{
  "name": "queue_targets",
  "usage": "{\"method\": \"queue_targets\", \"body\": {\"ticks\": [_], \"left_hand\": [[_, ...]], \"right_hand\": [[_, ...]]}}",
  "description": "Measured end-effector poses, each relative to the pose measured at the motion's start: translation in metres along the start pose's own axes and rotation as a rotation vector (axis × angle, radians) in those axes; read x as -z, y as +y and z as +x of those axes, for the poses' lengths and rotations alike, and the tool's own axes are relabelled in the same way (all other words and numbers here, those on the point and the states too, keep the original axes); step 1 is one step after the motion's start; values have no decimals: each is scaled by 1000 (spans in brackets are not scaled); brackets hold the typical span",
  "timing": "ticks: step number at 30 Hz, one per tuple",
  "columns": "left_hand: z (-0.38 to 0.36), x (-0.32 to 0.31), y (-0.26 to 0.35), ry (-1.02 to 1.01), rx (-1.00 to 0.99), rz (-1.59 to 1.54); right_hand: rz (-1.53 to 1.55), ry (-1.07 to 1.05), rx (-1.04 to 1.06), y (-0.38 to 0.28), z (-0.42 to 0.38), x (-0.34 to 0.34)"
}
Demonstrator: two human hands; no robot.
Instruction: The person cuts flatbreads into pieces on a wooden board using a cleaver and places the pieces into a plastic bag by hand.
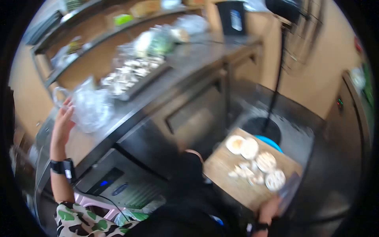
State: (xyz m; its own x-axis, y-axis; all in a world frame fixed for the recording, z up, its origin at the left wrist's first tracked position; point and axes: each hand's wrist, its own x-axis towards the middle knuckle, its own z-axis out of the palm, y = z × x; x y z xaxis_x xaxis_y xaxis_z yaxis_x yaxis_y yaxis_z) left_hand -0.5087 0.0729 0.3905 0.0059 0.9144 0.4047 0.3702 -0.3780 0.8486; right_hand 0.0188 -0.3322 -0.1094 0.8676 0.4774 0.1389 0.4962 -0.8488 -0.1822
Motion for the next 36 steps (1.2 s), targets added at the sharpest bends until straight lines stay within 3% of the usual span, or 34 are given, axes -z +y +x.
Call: {"method": "queue_targets", "body": {"ticks": [1,2,4,5,6,8,9,10,12,13,15,16,19,23,24,27,28,32,35,36], "left_hand": [[2,-3,-4,-95,-25,45],[32,17,-36,-108,-6,-32],[75,38,-72,-23,-258,-274],[80,59,-80,-37,-362,127],[62,47,-74,2,-393,192],[-15,-33,-41,-80,-419,122],[-52,-76,-27,-232,-489,130],[-80,-126,-3,-391,-752,209],[-137,-225,44,-763,-1294,227],[-147,-258,26,-943,-1295,113],[-170,-305,-20,-1121,-1404,30],[-182,-321,-36,-1199,-1361,-35],[-203,-338,-61,-1361,-1138,-160],[-214,-341,-91,-1378,-673,-337],[-214,-341,-106,-1387,-452,-404],[-223,-350,-175,-1259,495,-727],[-228,-353,-182,-1149,658,-737],[-248,-362,-198,-1017,700,-506],[-249,-356,-159,-994,1151,-709],[-247,-357,-158,-1044,1286,-592]], "right_hand": [[332,-105,-307,9,3,-23],[130,6,-173,24,-3,-52],[189,-97,-261,-22,0,33],[184,-100,-339,-35,3,54],[154,-102,-338,-41,3,71],[188,-57,-278,-43,-3,84],[256,-11,-227,-43,-5,84],[328,37,-164,-47,-3,83],[1083,-244,-219,-78,-4,117],[1460,-398,-247,-96,-6,138],[1723,-480,-203,-131,-10,174],[1855,-518,-183,-144,-10,180],[1765,-648,-177,-169,-3,157],[1979,-650,-407,-169,-2,107],[2043,-666,-397,-168,0,102],[2251,-685,-415,-170,0,93],[2324,-675,-446,-175,0,95],[2455,-805,-600,-185,0,101],[2432,-840,-575,-188,-4,95],[2474,-874,-555,-188,-4,93]]}}
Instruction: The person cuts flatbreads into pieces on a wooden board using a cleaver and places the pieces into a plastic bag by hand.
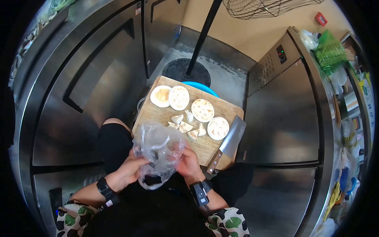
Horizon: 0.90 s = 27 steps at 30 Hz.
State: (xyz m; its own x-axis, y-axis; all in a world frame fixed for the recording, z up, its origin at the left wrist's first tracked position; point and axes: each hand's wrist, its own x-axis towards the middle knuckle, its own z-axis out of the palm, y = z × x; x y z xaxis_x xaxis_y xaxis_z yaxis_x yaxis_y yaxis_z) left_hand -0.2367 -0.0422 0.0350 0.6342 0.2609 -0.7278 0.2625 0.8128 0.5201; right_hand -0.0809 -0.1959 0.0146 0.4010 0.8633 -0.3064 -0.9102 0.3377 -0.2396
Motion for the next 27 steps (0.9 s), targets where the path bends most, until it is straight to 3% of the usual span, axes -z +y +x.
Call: {"method": "queue_targets", "body": {"ticks": [2,3,5,6,7,9,10,12,16,17,19,22,23,25,26,27], "left_hand": [[3,8,-1,-102,218,7],[8,14,-3,-143,312,1],[18,23,-3,-146,154,-55],[22,25,-2,-149,74,-84],[10,8,15,-6,-49,21],[31,24,18,-58,-338,193],[34,26,19,-61,-402,267],[38,18,21,-130,-394,331],[30,-12,28,-317,-405,429],[30,-14,27,-358,-397,438],[12,-23,44,-332,-619,815],[0,-16,56,-118,-932,1317],[0,-8,58,-14,-1030,1471],[11,16,56,63,-1149,1525],[19,31,54,38,-1103,1434],[19,31,58,14,-1054,1344]], "right_hand": [[68,-71,-31,-1,-2,4],[-39,0,-43,-3,-6,1],[-254,141,-66,-16,-21,-6],[-414,-31,-77,-31,-28,19],[-535,34,3,-41,-36,9],[-773,155,161,-51,-55,-22],[-1032,178,241,-51,-59,-41],[-1541,241,419,-55,-59,-77],[-2212,103,719,-34,-30,-94],[-1952,171,372,-35,-23,-83],[-1348,257,-234,-40,-7,-53],[-917,448,-18,-43,-12,-9],[-902,473,-64,-45,-18,2],[-862,527,-145,-48,-33,20],[-967,408,-219,-53,-42,30],[-997,325,-155,-58,-46,28]]}}
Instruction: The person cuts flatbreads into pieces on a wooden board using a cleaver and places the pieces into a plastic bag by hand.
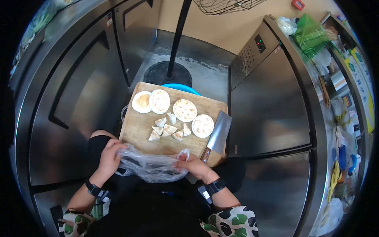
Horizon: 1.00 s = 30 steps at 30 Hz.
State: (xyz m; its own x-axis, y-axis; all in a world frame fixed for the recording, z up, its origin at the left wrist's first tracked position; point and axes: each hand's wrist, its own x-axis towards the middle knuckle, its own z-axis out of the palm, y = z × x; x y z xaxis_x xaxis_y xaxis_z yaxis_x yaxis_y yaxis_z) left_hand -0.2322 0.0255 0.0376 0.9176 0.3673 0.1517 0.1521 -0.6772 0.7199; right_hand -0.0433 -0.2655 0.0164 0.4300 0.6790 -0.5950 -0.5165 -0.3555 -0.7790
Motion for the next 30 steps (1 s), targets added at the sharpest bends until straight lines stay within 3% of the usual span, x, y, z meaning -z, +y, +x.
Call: {"method": "queue_targets", "body": {"ticks": [2,3,4,7,9,11,17,19,25,28,30], "left_hand": [[4,11,3,-174,441,-439],[0,6,-17,-139,221,-301],[-1,3,-22,-119,195,-295],[3,3,-28,-118,98,-278],[8,5,-29,-230,331,-572],[14,14,-25,-349,524,-810],[20,18,-32,-444,527,-941],[26,16,-29,-391,508,-998],[33,12,-36,-377,471,-1126],[32,10,-35,-294,474,-1165],[34,4,-39,-239,475,-1175]], "right_hand": [[-44,-83,174,-8,-9,6],[68,-125,187,-21,-8,13],[127,29,238,-31,-1,12],[-744,348,408,-31,38,18],[-1420,487,486,-33,54,-4],[-1495,459,430,-29,71,-14],[-1588,524,339,-25,88,-24],[-1569,559,332,-18,95,-16],[-1474,724,620,-5,87,-4],[-1359,676,572,-4,90,6],[-1255,705,676,-6,85,8]]}}
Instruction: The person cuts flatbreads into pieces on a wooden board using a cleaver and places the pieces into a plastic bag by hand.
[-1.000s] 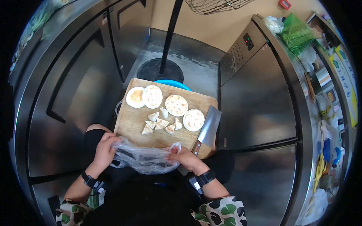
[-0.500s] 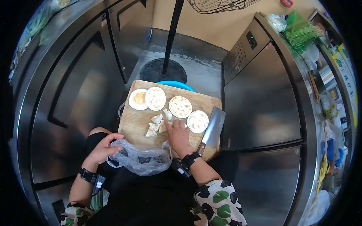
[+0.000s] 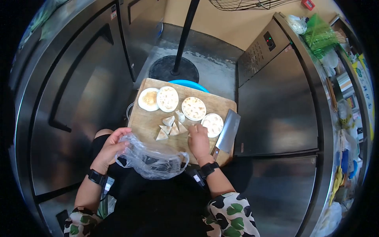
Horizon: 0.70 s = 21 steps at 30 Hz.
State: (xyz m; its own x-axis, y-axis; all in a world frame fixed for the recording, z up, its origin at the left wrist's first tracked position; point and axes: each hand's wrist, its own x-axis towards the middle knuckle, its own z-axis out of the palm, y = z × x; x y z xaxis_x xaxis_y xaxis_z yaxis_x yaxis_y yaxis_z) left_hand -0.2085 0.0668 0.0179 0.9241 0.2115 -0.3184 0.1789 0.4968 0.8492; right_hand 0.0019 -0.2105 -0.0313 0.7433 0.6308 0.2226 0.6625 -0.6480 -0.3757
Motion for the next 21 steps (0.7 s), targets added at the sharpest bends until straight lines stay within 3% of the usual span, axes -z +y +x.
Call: {"method": "queue_targets", "body": {"ticks": [3,6,9,11,14,20,21], "left_hand": [[1,-2,-5,55,-29,1],[1,-3,-8,108,-30,24],[6,-4,-10,126,-7,51],[9,0,-17,125,-22,51],[8,7,-23,146,-22,-62],[3,7,-8,77,-98,-461],[4,-4,-3,184,-78,-430]], "right_hand": [[192,93,-74,-16,2,32],[587,75,-40,-57,9,86],[965,-367,158,-99,9,102],[806,-631,342,-111,4,73],[429,-678,493,-123,-1,28],[240,-448,579,-136,10,26],[294,-443,583,-136,12,28]]}}
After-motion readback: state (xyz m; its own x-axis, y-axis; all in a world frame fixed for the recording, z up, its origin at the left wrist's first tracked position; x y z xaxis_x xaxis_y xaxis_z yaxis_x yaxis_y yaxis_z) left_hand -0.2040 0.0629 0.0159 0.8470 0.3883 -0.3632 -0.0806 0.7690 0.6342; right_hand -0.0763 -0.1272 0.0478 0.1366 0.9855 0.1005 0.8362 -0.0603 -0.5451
